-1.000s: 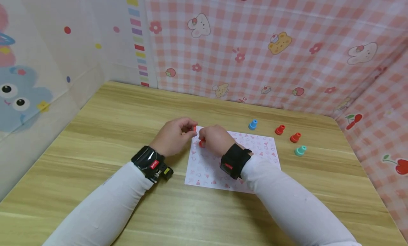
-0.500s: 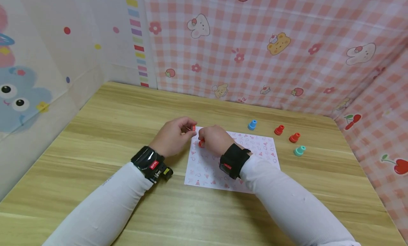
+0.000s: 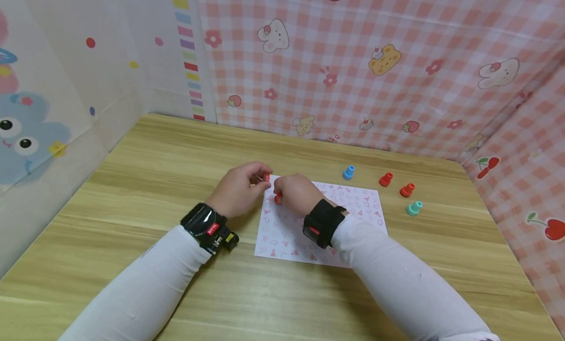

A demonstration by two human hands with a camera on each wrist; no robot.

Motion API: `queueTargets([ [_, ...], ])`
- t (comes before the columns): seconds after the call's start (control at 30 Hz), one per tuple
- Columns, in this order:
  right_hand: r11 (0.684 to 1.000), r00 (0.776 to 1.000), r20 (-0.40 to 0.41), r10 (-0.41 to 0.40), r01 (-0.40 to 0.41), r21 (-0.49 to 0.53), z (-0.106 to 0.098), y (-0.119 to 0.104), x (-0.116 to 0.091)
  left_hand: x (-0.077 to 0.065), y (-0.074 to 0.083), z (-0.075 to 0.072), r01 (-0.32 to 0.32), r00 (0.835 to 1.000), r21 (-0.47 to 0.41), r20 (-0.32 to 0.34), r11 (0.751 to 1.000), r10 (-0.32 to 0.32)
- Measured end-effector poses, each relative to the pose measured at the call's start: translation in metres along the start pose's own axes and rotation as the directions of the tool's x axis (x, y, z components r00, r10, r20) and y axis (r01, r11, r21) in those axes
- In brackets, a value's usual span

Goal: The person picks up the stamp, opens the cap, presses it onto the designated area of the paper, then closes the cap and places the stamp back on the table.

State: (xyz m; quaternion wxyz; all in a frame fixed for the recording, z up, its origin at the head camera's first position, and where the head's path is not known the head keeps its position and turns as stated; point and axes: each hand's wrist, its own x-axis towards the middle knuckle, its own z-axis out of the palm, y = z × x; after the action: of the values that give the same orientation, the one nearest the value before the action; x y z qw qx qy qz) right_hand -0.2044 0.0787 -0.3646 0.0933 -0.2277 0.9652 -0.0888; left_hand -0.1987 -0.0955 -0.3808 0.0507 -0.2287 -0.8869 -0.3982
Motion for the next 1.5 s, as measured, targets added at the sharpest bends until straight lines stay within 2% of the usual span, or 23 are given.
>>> queueTargets([
  [0.27,1.0,1.0,-0.001,-0.007,0.007,0.006,0.001,0.0,0.002,0.0,-0.002,-0.001,0.0,1.0,-0.002,0.0,1.0,0.0],
  [0.4,0.999,1.0,0.002,-0.022,0.022,0.043,-0.001,0.005,0.002,0.0,-0.002,-0.001,-0.001,1.0,-0.009,-0.001,1.0,0.001],
  [0.5,0.993,1.0,-0.029,-0.008,0.011,0.115,-0.005,0.014,-0.002,0.001,-0.001,-0.001,-0.002,1.0,-0.012,0.001,1.0,0.002],
  [0.57,0.979,0.997,-0.064,0.031,-0.017,0.204,-0.009,0.022,-0.007,0.001,0.0,0.0,0.003,1.0,-0.021,0.006,1.0,-0.003],
  [0.67,0.923,0.987,-0.109,0.12,-0.07,0.378,-0.015,0.032,-0.015,0.001,0.003,-0.001,0.016,1.0,-0.046,0.019,0.999,-0.016],
  [0.73,0.871,0.981,-0.109,0.161,-0.089,0.484,-0.019,0.036,-0.021,0.001,0.005,-0.001,0.028,0.999,-0.073,0.033,0.997,-0.025],
  [0.83,0.788,0.978,-0.099,0.182,-0.085,0.61,-0.021,0.038,-0.027,0.0,0.006,-0.002,0.044,0.998,-0.117,0.059,0.992,-0.037],
  [1.0,0.601,0.982,-0.108,0.156,-0.007,0.8,-0.02,0.036,-0.032,-0.002,0.008,-0.001,0.053,0.994,-0.196,0.102,0.979,-0.034],
  [1.07,0.542,0.983,-0.122,0.137,0.029,0.84,-0.019,0.034,-0.033,-0.003,0.01,0.0,0.054,0.993,-0.22,0.114,0.974,-0.029],
  [1.17,0.508,0.982,-0.143,0.121,0.062,0.859,-0.017,0.033,-0.035,-0.004,0.013,0.002,0.065,0.992,-0.236,0.122,0.97,-0.037],
  [1.3,0.502,0.98,-0.159,0.116,0.081,0.861,-0.014,0.03,-0.037,-0.005,0.017,0.003,0.075,0.992,-0.232,0.121,0.97,-0.047],
  [1.5,0.505,0.98,-0.146,0.135,0.059,0.861,-0.013,0.029,-0.038,-0.005,0.018,0.004,0.06,0.993,-0.233,0.117,0.971,-0.033],
])
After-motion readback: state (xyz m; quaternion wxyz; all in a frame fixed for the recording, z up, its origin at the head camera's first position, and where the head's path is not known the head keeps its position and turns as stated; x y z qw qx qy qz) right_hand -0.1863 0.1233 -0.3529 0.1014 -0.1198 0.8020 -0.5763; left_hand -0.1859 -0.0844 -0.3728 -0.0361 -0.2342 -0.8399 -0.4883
